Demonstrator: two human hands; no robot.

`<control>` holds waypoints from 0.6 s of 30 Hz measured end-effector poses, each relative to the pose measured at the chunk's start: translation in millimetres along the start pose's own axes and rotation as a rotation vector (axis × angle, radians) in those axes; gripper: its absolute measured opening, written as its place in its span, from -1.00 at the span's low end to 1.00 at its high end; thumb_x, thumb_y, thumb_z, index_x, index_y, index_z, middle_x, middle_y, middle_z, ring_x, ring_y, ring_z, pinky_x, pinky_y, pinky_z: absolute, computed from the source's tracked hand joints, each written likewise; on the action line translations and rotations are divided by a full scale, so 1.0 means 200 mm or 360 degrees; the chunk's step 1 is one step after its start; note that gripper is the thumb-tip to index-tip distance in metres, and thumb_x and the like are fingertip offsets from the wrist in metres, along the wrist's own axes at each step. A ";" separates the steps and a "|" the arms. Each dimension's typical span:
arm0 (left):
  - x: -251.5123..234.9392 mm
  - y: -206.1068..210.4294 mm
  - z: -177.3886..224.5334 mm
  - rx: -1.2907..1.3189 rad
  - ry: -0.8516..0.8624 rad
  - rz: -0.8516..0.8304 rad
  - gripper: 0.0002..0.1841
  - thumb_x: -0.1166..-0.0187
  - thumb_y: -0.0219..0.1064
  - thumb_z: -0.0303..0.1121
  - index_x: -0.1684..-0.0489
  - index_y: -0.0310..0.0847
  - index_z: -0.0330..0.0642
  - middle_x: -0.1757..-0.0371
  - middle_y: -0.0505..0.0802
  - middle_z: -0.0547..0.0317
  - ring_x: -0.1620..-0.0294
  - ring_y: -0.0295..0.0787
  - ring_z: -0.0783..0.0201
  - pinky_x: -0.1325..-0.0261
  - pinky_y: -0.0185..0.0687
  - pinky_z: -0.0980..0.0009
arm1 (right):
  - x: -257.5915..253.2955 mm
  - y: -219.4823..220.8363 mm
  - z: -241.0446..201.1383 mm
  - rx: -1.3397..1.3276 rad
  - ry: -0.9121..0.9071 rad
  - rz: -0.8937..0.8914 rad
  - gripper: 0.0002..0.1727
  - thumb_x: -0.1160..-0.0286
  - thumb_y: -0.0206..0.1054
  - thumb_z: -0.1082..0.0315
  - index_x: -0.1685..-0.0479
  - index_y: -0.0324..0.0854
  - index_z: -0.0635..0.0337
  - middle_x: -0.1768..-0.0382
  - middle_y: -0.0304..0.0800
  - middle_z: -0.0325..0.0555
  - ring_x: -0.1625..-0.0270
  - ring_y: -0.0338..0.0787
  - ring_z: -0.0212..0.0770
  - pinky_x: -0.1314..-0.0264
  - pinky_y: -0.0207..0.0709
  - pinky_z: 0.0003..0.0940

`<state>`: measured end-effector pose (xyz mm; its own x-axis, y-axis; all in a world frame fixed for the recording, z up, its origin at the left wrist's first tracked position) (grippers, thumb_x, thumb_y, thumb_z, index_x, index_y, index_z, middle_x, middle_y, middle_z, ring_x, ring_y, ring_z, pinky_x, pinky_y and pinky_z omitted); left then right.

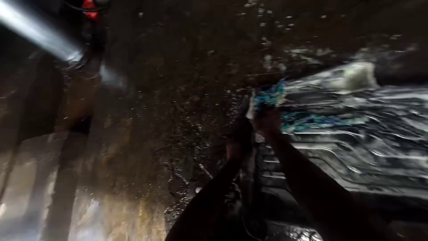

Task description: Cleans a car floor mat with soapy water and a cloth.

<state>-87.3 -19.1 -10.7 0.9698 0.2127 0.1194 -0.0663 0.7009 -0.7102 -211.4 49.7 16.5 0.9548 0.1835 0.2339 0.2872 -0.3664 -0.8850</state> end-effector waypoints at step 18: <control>-0.09 0.06 -0.09 0.0914 -0.0192 -0.0389 -0.53 -0.82 0.08 -0.36 -0.66 0.39 -0.38 -0.59 0.61 -0.22 -0.62 0.52 0.05 -0.69 0.33 0.10 | 1.22 0.16 0.18 -0.0213 0.0133 -0.0944 -0.52 -0.72 0.24 0.11 -0.32 0.59 0.36 -0.24 0.71 0.34 -0.34 0.72 0.29 -0.37 0.54 0.26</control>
<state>-101.5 -27.4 -34.4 0.9419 0.0522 0.3319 0.0056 0.9853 -0.1710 28.6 115.4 29.9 0.6306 0.3211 0.7066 0.7734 -0.3362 -0.5374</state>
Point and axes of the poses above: each hand's wrist, its own x-axis away from the middle knuckle, its own y-axis out of the palm, z = x × y, the point moved 9 cm from there along -x, towards the middle knuckle
